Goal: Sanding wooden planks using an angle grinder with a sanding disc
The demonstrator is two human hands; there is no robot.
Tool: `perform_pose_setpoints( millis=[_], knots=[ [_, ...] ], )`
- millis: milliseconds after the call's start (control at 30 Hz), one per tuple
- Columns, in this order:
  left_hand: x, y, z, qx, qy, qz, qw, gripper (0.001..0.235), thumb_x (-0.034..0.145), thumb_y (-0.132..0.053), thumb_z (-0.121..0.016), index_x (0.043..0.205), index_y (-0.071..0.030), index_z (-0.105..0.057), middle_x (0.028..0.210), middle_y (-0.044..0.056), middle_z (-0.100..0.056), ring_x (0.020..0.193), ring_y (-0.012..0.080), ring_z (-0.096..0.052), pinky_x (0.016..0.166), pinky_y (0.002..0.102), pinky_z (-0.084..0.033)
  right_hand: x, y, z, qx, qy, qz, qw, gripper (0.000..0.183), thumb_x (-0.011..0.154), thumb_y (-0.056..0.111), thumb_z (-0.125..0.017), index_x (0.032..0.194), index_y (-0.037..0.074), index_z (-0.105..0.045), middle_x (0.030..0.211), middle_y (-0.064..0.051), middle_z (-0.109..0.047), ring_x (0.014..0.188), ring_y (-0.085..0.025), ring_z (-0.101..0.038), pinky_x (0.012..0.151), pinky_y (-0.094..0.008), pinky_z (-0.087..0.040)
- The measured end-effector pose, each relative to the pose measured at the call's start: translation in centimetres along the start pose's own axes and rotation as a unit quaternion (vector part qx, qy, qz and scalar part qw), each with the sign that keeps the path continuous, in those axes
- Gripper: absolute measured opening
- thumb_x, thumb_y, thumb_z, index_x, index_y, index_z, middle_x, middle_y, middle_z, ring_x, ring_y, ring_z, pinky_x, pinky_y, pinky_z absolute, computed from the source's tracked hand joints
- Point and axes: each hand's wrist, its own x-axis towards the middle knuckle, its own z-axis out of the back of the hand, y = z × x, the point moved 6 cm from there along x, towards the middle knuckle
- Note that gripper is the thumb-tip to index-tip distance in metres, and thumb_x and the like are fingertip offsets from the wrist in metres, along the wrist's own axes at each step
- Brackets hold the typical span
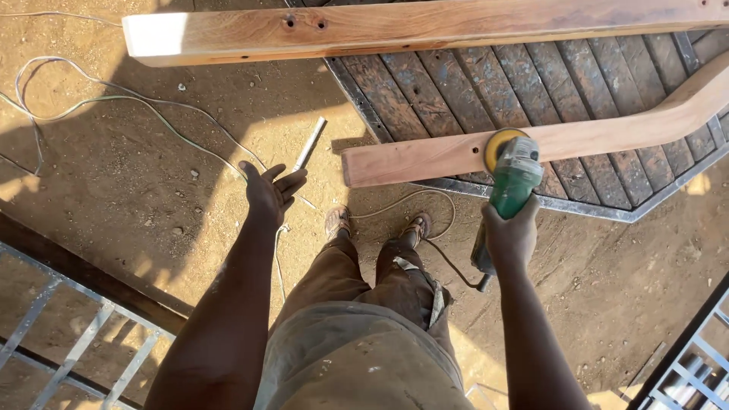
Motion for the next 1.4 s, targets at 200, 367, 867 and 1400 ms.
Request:
perform_pose_setpoints(
  millis=[200,367,867,1400],
  knots=[
    [0.8,1.0,3.0,-0.013,-0.01,-0.02,1.0,0.103,0.084,-0.09,-0.007,0.151,-0.017,-0.036,0.126,0.016,-0.074,0.131,0.0364,-0.064,0.123,0.055,-0.016,-5.8,4.2,-4.1,0.0,0.1,0.027,0.995,0.079,0.078,0.035,-0.072,0.144,0.019,-0.034,0.118,-0.03,-0.064,0.108,-0.056,-0.064,0.091,-0.071,-0.049],
    [0.0,0.8,6.1,-0.013,-0.06,-0.036,0.997,0.102,0.086,-0.09,-0.006,0.152,-0.017,-0.033,0.127,0.016,-0.074,0.127,0.037,-0.067,0.118,0.054,-0.023,-10.7,10.8,-6.6,-0.061,0.192,0.148,0.968,0.084,0.073,0.032,-0.072,0.146,0.014,-0.036,0.125,-0.026,-0.06,0.108,-0.056,-0.064,0.09,-0.07,-0.051],
    [-2.6,1.1,-3.6,0.159,0.057,-0.046,0.985,0.063,0.102,-0.064,-0.047,0.144,-0.017,-0.047,0.124,0.01,-0.076,0.114,0.0293,-0.073,0.094,0.04,-0.04,0.5,-2.5,1.1,0.011,0.023,-0.045,0.999,0.065,0.083,0.042,-0.076,0.131,0.021,-0.039,0.11,-0.024,-0.062,0.107,-0.05,-0.063,0.087,-0.065,-0.048],
    [-2.5,1.3,-11.2,0.467,-0.328,-0.361,0.738,0.042,0.11,-0.058,-0.037,0.13,-0.024,-0.052,0.118,0.001,-0.052,0.113,0.0281,-0.053,0.099,0.055,-0.041,-0.3,1.7,2.5,-0.068,0.169,0.042,0.982,0.08,0.074,0.038,-0.069,0.145,0.021,-0.037,0.122,-0.03,-0.062,0.114,-0.058,-0.06,0.096,-0.068,-0.045]
  ],
)
